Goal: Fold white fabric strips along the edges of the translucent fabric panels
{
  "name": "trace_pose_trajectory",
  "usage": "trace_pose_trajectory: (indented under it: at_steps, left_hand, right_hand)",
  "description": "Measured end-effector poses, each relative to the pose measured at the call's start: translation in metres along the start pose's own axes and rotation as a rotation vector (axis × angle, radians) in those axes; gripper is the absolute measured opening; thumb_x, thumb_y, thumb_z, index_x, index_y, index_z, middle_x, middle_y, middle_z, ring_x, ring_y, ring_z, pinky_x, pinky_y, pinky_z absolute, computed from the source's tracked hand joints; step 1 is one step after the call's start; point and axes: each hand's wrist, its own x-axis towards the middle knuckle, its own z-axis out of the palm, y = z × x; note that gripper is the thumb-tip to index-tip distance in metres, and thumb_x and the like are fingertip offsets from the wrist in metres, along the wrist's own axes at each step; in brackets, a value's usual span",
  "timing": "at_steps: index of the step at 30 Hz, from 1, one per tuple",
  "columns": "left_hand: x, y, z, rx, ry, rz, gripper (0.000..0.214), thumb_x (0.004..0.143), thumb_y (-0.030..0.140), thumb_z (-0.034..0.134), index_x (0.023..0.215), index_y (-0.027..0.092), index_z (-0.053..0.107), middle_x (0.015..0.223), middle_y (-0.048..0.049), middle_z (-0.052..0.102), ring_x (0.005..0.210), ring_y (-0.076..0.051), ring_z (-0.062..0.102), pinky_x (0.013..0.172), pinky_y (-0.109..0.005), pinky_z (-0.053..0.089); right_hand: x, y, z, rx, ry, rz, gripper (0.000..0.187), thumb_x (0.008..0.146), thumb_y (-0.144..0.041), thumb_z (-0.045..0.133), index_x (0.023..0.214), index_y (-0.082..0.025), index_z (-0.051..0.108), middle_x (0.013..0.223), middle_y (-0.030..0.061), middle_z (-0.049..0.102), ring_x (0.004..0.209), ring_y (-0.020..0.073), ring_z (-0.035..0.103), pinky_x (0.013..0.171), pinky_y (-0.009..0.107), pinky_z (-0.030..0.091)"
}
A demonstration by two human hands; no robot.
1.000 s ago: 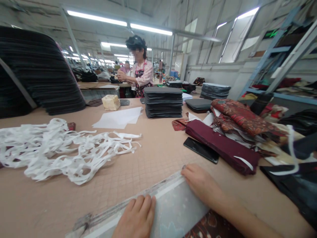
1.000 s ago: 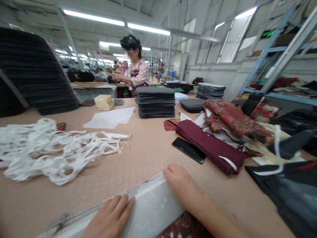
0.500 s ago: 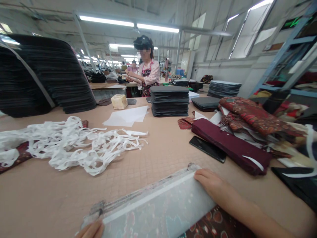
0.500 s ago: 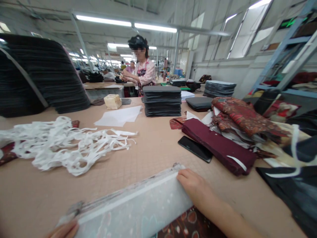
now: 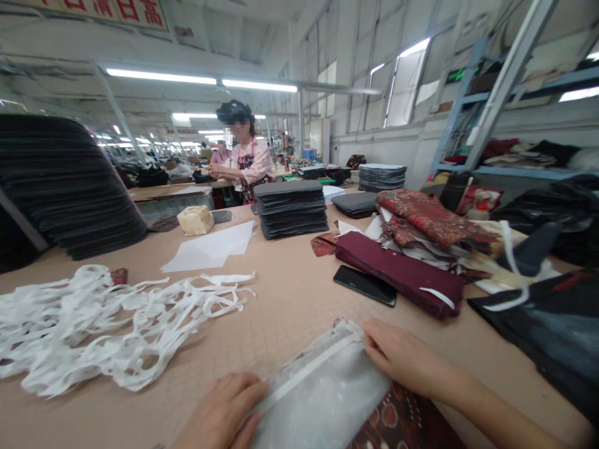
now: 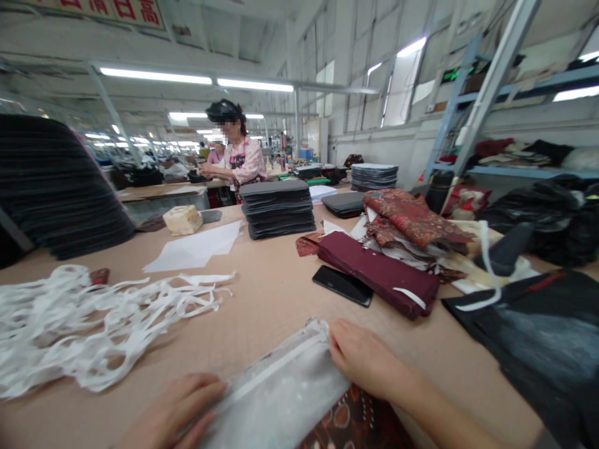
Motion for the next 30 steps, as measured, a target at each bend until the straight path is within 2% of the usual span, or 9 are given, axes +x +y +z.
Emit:
trace_pose_trajectory:
  at_steps: [2, 4, 8, 11, 14, 17, 20, 25, 30]
  left_hand:
    - [0.023, 0.005, 0.015, -0.092, -0.041, -0.022, 0.027, 0.083, 0.024, 0.052, 0.109, 0.026, 0.056, 0.102, -0.0024, 0.064, 0.091, -0.018, 0.061, 0.079, -0.028, 0.051]
    - [0.045, 0.01, 0.032, -0.199, -0.095, -0.069, 0.029, 0.083, 0.022, 0.051, 0.111, 0.023, 0.055, 0.106, -0.0049, 0.062, 0.094, -0.019, 0.059, 0.083, -0.03, 0.049]
    - [0.082, 0.024, 0.058, -0.326, -0.109, -0.164, 0.033, 0.082, 0.018, 0.05, 0.115, 0.017, 0.053, 0.11, -0.0092, 0.059, 0.101, -0.021, 0.055, 0.089, -0.035, 0.044]
    - [0.099, 0.033, 0.068, -0.332, -0.106, -0.21, 0.023, 0.081, 0.017, 0.052, 0.102, 0.017, 0.059, 0.097, -0.0074, 0.061, 0.093, -0.022, 0.055, 0.083, -0.036, 0.044]
    - [0.105, 0.039, 0.071, -0.304, -0.151, -0.26, 0.011, 0.08, 0.014, 0.051, 0.081, 0.017, 0.061, 0.081, -0.0038, 0.059, 0.082, -0.02, 0.056, 0.075, -0.032, 0.044]
    - [0.107, 0.042, 0.073, -0.235, -0.191, -0.239, 0.013, 0.081, 0.012, 0.049, 0.085, 0.016, 0.061, 0.084, -0.0042, 0.058, 0.084, -0.019, 0.055, 0.076, -0.03, 0.044]
    - [0.106, 0.044, 0.076, -0.093, -0.233, -0.156, 0.018, 0.085, 0.012, 0.047, 0.096, 0.017, 0.06, 0.09, -0.005, 0.058, 0.087, -0.02, 0.054, 0.077, -0.031, 0.045]
    - [0.102, 0.051, 0.081, 0.159, -0.272, 0.019, 0.032, 0.083, 0.006, 0.045, 0.114, 0.011, 0.053, 0.099, -0.0099, 0.058, 0.086, -0.024, 0.052, 0.073, -0.037, 0.047]
    - [0.103, 0.057, 0.077, 0.297, -0.308, 0.119, 0.034, 0.083, 0.004, 0.045, 0.115, 0.008, 0.051, 0.097, -0.0116, 0.058, 0.084, -0.025, 0.053, 0.068, -0.039, 0.049]
  right_hand:
    - [0.003, -0.001, -0.004, 0.208, -0.053, 0.071, 0.002, 0.082, -0.019, 0.048, 0.08, -0.02, 0.048, 0.074, 0.0002, 0.057, 0.066, 0.0163, 0.052, 0.058, 0.026, 0.037]
    - [0.01, -0.001, -0.003, 0.394, -0.045, 0.09, 0.013, 0.076, -0.019, 0.054, 0.088, -0.02, 0.049, 0.078, -0.0009, 0.057, 0.069, 0.0157, 0.054, 0.06, 0.025, 0.039]
    - [0.023, 0.005, 0.014, 0.59, 0.106, -0.016, 0.035, 0.069, -0.008, 0.048, 0.102, -0.019, 0.049, 0.086, -0.0001, 0.057, 0.078, 0.0154, 0.054, 0.07, 0.026, 0.042]
    - [0.024, 0.011, 0.027, 0.654, 0.171, -0.067, 0.038, 0.071, -0.006, 0.044, 0.107, -0.019, 0.048, 0.09, 0.0018, 0.058, 0.084, 0.0162, 0.055, 0.076, 0.029, 0.044]
    - [0.02, 0.016, 0.034, 0.514, 0.311, -0.089, 0.035, 0.071, -0.005, 0.047, 0.104, -0.019, 0.049, 0.093, 0.0042, 0.058, 0.088, 0.0187, 0.054, 0.08, 0.033, 0.044]
    - [0.015, 0.015, 0.037, 0.243, 0.413, -0.19, 0.018, 0.077, -0.008, 0.049, 0.091, -0.018, 0.054, 0.093, 0.0066, 0.057, 0.092, 0.0213, 0.051, 0.084, 0.037, 0.042]
    - [0.014, 0.013, 0.04, 0.12, 0.342, -0.26, 0.015, 0.084, -0.008, 0.045, 0.081, -0.018, 0.055, 0.087, 0.005, 0.056, 0.086, 0.019, 0.051, 0.078, 0.033, 0.044]
    - [0.013, 0.009, 0.04, 0.021, 0.253, -0.181, 0.019, 0.084, -0.003, 0.043, 0.081, -0.016, 0.056, 0.085, 0.0043, 0.057, 0.082, 0.0179, 0.051, 0.075, 0.03, 0.044]
    - [0.008, 0.008, 0.036, -0.106, 0.2, -0.261, 0.027, 0.087, -0.009, 0.048, 0.111, -0.02, 0.055, 0.096, 0.0055, 0.056, 0.089, 0.0187, 0.051, 0.079, 0.031, 0.042]
